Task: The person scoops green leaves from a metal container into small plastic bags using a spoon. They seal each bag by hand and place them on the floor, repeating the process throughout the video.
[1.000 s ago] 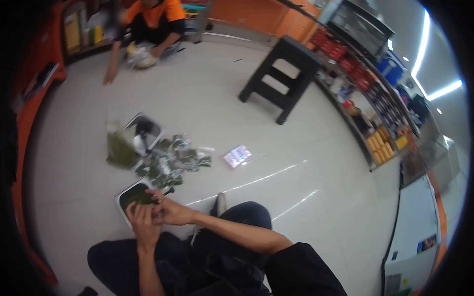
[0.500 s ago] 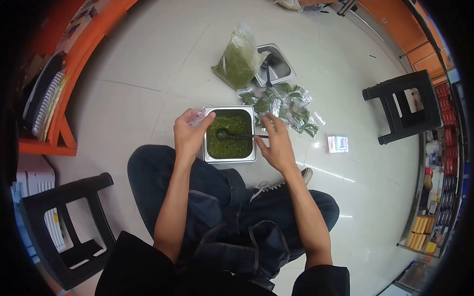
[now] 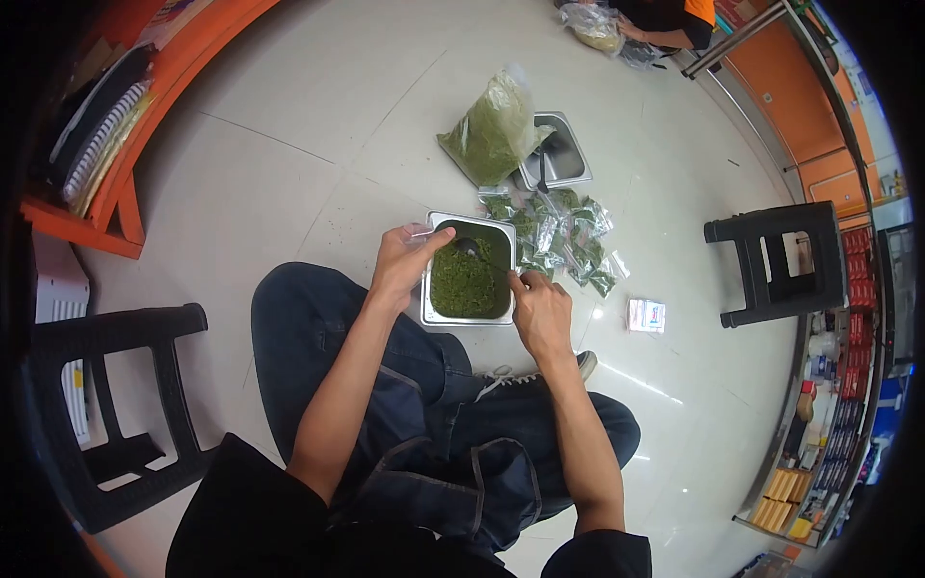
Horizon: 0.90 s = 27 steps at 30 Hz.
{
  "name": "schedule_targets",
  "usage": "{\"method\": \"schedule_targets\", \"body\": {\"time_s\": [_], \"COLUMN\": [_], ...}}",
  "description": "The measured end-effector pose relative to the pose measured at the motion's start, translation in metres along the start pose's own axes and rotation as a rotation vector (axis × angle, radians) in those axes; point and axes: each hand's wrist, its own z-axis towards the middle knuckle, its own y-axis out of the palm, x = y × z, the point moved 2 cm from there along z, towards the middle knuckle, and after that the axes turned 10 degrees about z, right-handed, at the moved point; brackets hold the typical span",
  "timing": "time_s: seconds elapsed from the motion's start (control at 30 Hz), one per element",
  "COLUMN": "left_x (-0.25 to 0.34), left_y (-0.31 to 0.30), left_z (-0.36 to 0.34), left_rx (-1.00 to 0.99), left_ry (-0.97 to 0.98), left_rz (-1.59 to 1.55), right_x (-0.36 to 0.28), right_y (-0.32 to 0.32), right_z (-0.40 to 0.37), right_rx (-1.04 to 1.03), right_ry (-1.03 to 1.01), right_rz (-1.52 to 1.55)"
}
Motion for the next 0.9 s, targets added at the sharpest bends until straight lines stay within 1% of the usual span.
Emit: {"method": "schedule_targets", "body": {"time_s": [0.07, 0.1, 0.17, 0.2, 0.27, 0.33, 0.4, 0.47, 0.53, 0.6, 0.67, 0.73, 0.8, 0.87, 0.9], "left_x": [0.000, -0.002, -0.006, -0.008, -0.008, -0.008, -0.009, -0.013, -0.015, -0.014, -0.012, -0.011, -0.009, -0.010, -0.011], "left_y": [0.004, 0.005, 0.005, 0.006, 0.005, 0.005, 0.004, 0.008, 0.008, 0.009, 0.006, 0.006, 0.007, 0.007, 0.009], "left_z": [-0.003, -0.002, 0.002, 0.004, 0.004, 0.005, 0.003, 0.006, 0.007, 0.009, 0.007, 0.005, 0.004, 0.006, 0.005], "left_rx": [0.023, 0.025, 0.033, 0.034, 0.052, 0.055, 0.055, 0.075, 0.050, 0.036, 0.076, 0.068, 0.049, 0.025, 0.020], "left_ry": [0.035, 0.034, 0.067, 0.070, 0.074, 0.073, 0.062, 0.108, 0.110, 0.120, 0.091, 0.099, 0.107, 0.088, 0.086], "left_rz": [-0.030, -0.038, 0.025, 0.019, 0.029, 0.041, 0.056, 0.027, -0.008, -0.043, 0.071, 0.048, 0.024, 0.082, 0.081], "right_x": [0.001, 0.001, 0.002, 0.001, -0.007, -0.009, -0.005, -0.003, -0.001, -0.002, -0.011, -0.010, -0.008, -0.002, 0.001], "right_y": [0.001, 0.004, 0.014, 0.015, 0.012, 0.006, 0.002, 0.004, 0.016, 0.016, 0.010, 0.011, 0.007, 0.013, 0.019], "right_z": [0.001, 0.000, -0.001, -0.002, -0.004, -0.003, -0.001, 0.000, -0.003, -0.007, -0.008, -0.008, -0.005, -0.004, -0.005], "right_rx": [0.121, 0.117, -0.066, -0.066, -0.100, -0.082, 0.085, 0.042, -0.083, -0.111, -0.168, -0.138, -0.012, -0.001, -0.040], "right_ry": [-0.038, -0.043, 0.100, 0.096, 0.026, 0.018, 0.029, 0.055, 0.120, 0.097, 0.074, 0.065, 0.129, 0.147, 0.147], "right_rz": [-0.079, -0.084, -0.149, -0.154, -0.122, -0.107, -0.099, -0.111, -0.149, -0.140, -0.041, -0.018, -0.026, -0.071, -0.061]}}
